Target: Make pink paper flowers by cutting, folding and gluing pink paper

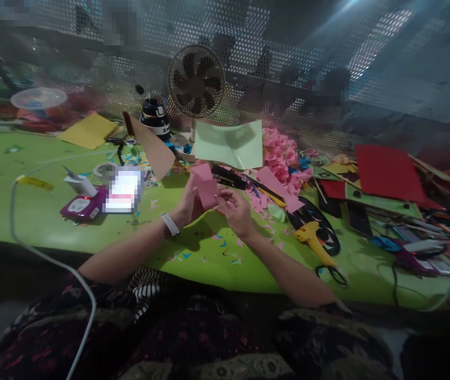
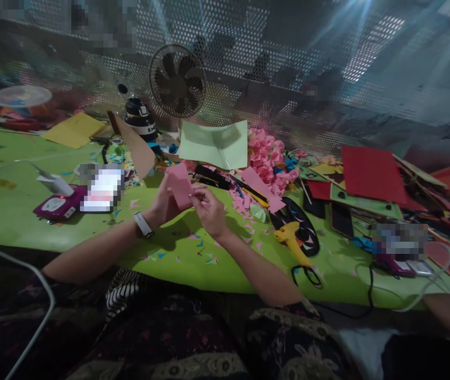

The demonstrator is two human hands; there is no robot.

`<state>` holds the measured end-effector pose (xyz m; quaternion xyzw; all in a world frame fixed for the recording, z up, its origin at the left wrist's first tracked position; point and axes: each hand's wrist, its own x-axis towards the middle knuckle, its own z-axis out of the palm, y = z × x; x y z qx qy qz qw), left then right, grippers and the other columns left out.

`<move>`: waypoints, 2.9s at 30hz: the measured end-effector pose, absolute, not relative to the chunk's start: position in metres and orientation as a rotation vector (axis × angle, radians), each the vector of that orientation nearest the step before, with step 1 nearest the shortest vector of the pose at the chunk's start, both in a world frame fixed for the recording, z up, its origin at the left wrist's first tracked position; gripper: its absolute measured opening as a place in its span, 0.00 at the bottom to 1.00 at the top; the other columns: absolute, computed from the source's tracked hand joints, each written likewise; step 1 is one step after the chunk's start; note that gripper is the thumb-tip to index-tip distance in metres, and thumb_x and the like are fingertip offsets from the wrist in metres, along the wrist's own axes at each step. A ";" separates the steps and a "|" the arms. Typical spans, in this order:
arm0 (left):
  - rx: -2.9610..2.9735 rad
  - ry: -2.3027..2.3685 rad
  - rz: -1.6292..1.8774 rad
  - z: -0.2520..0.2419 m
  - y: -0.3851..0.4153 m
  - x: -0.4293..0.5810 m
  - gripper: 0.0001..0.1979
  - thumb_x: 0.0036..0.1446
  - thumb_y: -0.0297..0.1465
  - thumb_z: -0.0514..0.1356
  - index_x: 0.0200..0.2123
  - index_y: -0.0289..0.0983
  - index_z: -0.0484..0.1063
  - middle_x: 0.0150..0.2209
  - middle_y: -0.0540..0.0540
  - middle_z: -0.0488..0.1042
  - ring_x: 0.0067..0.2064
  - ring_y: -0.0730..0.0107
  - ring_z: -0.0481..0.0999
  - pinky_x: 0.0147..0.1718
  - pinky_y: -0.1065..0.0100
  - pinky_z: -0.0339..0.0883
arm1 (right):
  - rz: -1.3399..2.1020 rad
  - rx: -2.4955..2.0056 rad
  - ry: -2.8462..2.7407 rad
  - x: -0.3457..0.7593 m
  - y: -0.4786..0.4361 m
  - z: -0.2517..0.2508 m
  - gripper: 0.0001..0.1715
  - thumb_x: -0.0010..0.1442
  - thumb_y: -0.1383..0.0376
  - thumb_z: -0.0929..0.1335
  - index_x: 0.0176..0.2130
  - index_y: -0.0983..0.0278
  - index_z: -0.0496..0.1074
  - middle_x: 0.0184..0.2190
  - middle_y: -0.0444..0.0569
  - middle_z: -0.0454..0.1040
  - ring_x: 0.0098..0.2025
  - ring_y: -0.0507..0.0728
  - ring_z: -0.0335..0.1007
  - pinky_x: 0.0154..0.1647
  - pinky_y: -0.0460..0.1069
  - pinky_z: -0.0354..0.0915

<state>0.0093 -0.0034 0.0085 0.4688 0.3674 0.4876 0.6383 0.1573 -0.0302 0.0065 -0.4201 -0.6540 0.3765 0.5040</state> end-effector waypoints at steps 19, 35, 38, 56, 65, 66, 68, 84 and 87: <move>0.931 0.589 0.996 -0.017 -0.011 0.018 0.15 0.63 0.39 0.61 0.47 0.36 0.76 0.51 0.38 0.78 0.53 0.57 0.78 0.56 0.53 0.70 | 0.554 -1.255 -1.580 0.174 -0.025 0.023 0.20 0.60 0.51 0.68 0.46 0.59 0.71 0.45 0.53 0.75 0.50 0.60 0.71 0.54 0.57 0.67; 1.055 0.677 0.837 -0.018 -0.015 0.014 0.22 0.46 0.42 0.73 0.38 0.31 0.77 0.39 0.40 0.81 0.36 0.67 0.80 0.43 0.61 0.76 | 1.104 -1.022 -1.343 0.170 -0.023 0.018 0.24 0.50 0.46 0.74 0.25 0.62 0.67 0.22 0.41 0.65 0.27 0.51 0.61 0.28 0.47 0.62; 1.099 0.700 0.812 -0.012 -0.018 0.014 0.22 0.46 0.44 0.73 0.36 0.32 0.78 0.36 0.41 0.80 0.35 0.68 0.79 0.39 0.62 0.76 | 1.075 -0.995 -1.317 0.171 -0.019 0.014 0.23 0.51 0.48 0.75 0.25 0.62 0.68 0.23 0.41 0.67 0.27 0.50 0.60 0.29 0.47 0.61; 1.152 0.687 0.786 -0.006 -0.022 0.013 0.20 0.45 0.43 0.74 0.33 0.31 0.80 0.34 0.40 0.81 0.34 0.69 0.80 0.36 0.67 0.76 | 1.007 -1.033 -1.293 0.172 -0.015 0.011 0.26 0.50 0.44 0.74 0.25 0.62 0.67 0.22 0.41 0.63 0.26 0.49 0.55 0.28 0.47 0.57; 1.143 0.668 0.827 -0.009 -0.011 0.009 0.23 0.42 0.42 0.75 0.35 0.30 0.78 0.31 0.40 0.81 0.32 0.67 0.81 0.38 0.63 0.77 | 0.909 -1.082 -1.400 0.177 -0.011 0.012 0.29 0.54 0.39 0.69 0.30 0.61 0.67 0.25 0.42 0.64 0.28 0.51 0.59 0.30 0.47 0.58; 1.132 0.669 0.893 -0.009 -0.008 0.009 0.24 0.42 0.42 0.75 0.35 0.30 0.78 0.30 0.41 0.81 0.32 0.67 0.81 0.38 0.63 0.77 | 0.892 -1.129 -1.461 0.178 -0.011 0.013 0.30 0.54 0.37 0.68 0.31 0.61 0.66 0.26 0.42 0.65 0.28 0.51 0.60 0.30 0.48 0.59; 1.107 0.675 1.010 -0.010 -0.005 0.008 0.25 0.41 0.43 0.75 0.35 0.30 0.77 0.30 0.43 0.81 0.31 0.68 0.81 0.38 0.63 0.76 | 0.826 -1.257 -1.636 0.179 -0.011 0.012 0.32 0.55 0.35 0.67 0.29 0.61 0.65 0.25 0.43 0.66 0.28 0.52 0.60 0.29 0.48 0.58; 1.258 0.719 1.112 -0.008 0.005 0.003 0.23 0.45 0.41 0.73 0.40 0.35 0.71 0.23 0.54 0.73 0.20 0.80 0.68 0.22 0.75 0.62 | 0.871 -1.127 -1.812 0.176 -0.013 0.009 0.30 0.62 0.38 0.60 0.28 0.59 0.62 0.20 0.41 0.62 0.23 0.52 0.59 0.25 0.48 0.56; 1.228 0.712 1.115 -0.007 0.006 0.001 0.23 0.46 0.41 0.73 0.40 0.35 0.73 0.25 0.52 0.75 0.23 0.79 0.71 0.25 0.75 0.65 | 0.944 -1.113 -1.749 0.178 -0.011 0.008 0.31 0.61 0.37 0.62 0.27 0.59 0.63 0.20 0.40 0.62 0.22 0.50 0.58 0.23 0.47 0.55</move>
